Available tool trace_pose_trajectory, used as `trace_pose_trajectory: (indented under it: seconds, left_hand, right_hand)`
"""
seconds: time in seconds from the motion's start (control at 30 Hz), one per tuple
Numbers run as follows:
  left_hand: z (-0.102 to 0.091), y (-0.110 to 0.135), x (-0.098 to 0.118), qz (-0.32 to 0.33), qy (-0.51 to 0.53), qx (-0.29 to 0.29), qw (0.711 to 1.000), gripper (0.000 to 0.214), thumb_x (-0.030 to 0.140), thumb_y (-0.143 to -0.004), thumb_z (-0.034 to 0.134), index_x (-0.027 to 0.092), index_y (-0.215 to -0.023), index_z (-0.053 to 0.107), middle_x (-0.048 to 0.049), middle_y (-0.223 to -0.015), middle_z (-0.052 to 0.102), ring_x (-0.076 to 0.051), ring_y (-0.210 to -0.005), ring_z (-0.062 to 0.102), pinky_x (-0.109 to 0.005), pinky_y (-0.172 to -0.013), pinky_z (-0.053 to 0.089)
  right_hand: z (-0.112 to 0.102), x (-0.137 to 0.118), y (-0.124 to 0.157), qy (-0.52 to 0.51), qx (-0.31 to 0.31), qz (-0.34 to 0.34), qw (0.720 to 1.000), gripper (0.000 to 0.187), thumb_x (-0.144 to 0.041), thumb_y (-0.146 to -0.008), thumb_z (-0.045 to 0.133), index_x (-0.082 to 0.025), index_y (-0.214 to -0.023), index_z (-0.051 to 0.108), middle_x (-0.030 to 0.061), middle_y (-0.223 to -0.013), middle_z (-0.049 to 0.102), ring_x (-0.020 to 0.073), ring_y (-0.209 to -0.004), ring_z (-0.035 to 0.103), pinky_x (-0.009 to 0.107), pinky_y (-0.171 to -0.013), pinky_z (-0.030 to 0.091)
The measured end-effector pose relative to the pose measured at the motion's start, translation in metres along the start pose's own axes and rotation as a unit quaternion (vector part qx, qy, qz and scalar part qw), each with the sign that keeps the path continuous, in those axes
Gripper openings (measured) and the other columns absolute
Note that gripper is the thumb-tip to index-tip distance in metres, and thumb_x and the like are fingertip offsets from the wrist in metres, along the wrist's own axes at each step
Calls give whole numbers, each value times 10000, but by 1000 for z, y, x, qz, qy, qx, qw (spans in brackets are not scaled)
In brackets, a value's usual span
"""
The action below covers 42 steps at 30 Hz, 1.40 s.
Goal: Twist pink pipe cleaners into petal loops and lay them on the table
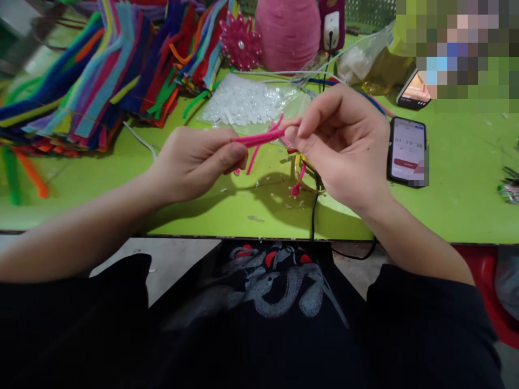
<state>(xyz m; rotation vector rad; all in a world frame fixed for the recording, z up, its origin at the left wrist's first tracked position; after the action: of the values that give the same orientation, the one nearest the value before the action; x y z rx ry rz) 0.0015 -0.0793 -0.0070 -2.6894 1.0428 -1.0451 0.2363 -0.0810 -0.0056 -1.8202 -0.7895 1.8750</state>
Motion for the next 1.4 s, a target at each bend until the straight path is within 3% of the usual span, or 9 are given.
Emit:
trace_pose_trajectory:
  seconds: [0.27, 0.43, 0.6, 0.7, 0.87, 1.0, 1.2, 1.3, 1.4]
  left_hand:
    - [-1, -7, -10, 112, -327, -24, 938, 724, 530, -1231, 118, 211, -963, 710, -72, -750, 655, -215, -762, 654, -327, -662, 391]
    - [-10, -2, -4, 173, -384, 38, 906, 673, 606, -1198, 182, 198, -1118, 711, -98, -842, 721, -248, -799, 711, -374, -604, 206]
    - [-7, 2, 3, 211, -382, 31, 899, 565, 512, -1233, 229, 227, -1022, 668, -52, -804, 710, -195, -710, 661, -358, -584, 213]
    - [-7, 2, 5, 202, -348, 56, 914, 604, 489, -1260, 195, 231, -949, 645, -38, -738, 656, -189, -660, 605, -355, -579, 224]
    - [-8, 3, 1, 118, -205, 41, 971, 739, 636, -1249, 78, 223, -999, 638, -35, -760, 610, -184, -627, 540, -364, -617, 356]
    - [-6, 2, -5, 110, -190, 45, 975, 760, 647, -1241, 71, 212, -1029, 657, -65, -830, 647, -214, -744, 631, -373, -675, 405]
    - [-8, -1, 0, 101, -25, 86, 991, 504, 583, -1242, 351, 276, -865, 481, -27, -831, 604, -222, -852, 640, -396, -817, 519]
    - [-10, -5, -2, 59, 19, 48, 997, 511, 597, -1203, 394, 268, -826, 491, -4, -754, 503, -208, -790, 588, -395, -809, 522]
    - [-11, -16, -24, -5, 50, -12, 999, 515, 637, -1126, 434, 264, -775, 488, 2, -728, 471, -187, -704, 511, -378, -736, 483]
  right_hand:
    - [-5, 2, -2, 7, -6, 41, 999, 274, -392, -879, 1065, -312, -856, 804, -19, -857, 793, 206, -844, 813, 366, -771, 657]
    - [0, -3, -3, 13, -29, 79, 996, 248, -405, -927, 1027, -320, -849, 807, -15, -869, 783, 208, -855, 788, 403, -874, 683]
    - [1, -5, -2, 19, -25, 79, 996, 323, -460, -911, 1038, -301, -823, 771, -9, -861, 771, 210, -845, 790, 389, -834, 679]
    - [1, -3, -1, 18, -23, 76, 997, 320, -455, -911, 1039, -296, -838, 772, -5, -884, 792, 213, -881, 807, 379, -832, 679]
    - [3, -1, -1, -35, -3, 41, 999, 221, -297, -918, 1035, -265, -864, 823, -20, -840, 795, 140, -804, 796, 281, -835, 700]
    - [5, -1, -1, -52, 7, 48, 997, 230, -278, -913, 1041, -244, -875, 817, -19, -867, 833, 161, -893, 858, 297, -883, 715]
    - [6, -5, 0, -6, 1, 36, 999, 304, -382, -941, 1021, -264, -847, 758, -26, -858, 818, 187, -913, 854, 320, -822, 695]
    - [3, -2, -3, 24, 5, 42, 999, 360, -469, -961, 995, -269, -833, 724, -16, -871, 810, 208, -932, 851, 348, -826, 697]
    - [-7, 6, -8, 27, 49, 23, 998, 372, -463, -895, 1047, -282, -798, 738, 5, -838, 790, 213, -913, 842, 346, -830, 687]
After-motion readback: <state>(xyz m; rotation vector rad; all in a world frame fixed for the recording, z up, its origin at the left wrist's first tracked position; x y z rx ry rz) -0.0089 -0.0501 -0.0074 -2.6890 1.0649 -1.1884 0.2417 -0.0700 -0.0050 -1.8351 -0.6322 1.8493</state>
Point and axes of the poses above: each hand's wrist, its own y-axis away from the middle knuckle, its own z-axis out of the palm, x = y × z, the point moved 3 cm from there along -y, towards the middle knuckle
